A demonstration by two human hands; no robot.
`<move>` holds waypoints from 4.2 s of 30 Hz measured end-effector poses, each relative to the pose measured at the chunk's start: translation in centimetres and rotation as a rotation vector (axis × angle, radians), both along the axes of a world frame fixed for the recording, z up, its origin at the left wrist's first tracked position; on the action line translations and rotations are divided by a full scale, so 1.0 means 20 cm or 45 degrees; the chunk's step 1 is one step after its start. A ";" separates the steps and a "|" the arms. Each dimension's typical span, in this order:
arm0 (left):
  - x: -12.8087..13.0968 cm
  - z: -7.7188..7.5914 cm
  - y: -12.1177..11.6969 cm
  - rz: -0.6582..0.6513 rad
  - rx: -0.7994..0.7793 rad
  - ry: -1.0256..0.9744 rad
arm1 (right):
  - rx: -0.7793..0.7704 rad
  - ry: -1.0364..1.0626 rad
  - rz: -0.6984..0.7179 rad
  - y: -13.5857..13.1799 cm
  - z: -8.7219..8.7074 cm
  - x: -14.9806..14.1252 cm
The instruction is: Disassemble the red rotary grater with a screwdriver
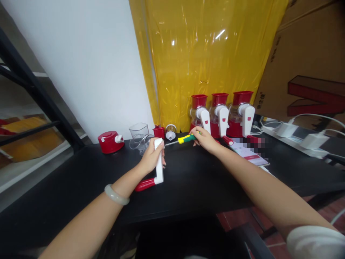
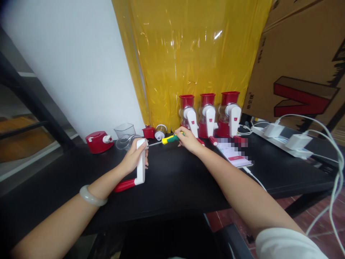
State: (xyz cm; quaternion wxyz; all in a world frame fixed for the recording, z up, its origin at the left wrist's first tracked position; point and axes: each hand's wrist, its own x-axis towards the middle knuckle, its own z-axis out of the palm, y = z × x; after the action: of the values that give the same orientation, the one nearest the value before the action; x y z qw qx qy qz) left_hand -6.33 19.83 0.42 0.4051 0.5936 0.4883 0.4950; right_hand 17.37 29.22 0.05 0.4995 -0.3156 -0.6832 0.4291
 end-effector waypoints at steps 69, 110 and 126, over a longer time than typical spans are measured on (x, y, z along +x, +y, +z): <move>0.01 0.00 0.00 0.004 -0.072 -0.050 | -0.014 0.071 0.014 0.04 -0.04 0.00; 0.02 0.00 0.00 0.007 -0.074 -0.053 | -0.061 -0.002 0.050 0.00 -0.01 0.01; 0.01 0.01 0.00 0.015 -0.059 -0.082 | -0.065 0.046 0.049 0.03 -0.04 0.00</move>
State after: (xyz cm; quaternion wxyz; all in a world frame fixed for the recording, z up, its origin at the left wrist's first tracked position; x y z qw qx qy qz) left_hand -6.11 19.86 0.58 0.4315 0.5650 0.4898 0.5047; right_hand 17.37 29.80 -0.83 0.4953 -0.3070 -0.6689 0.4616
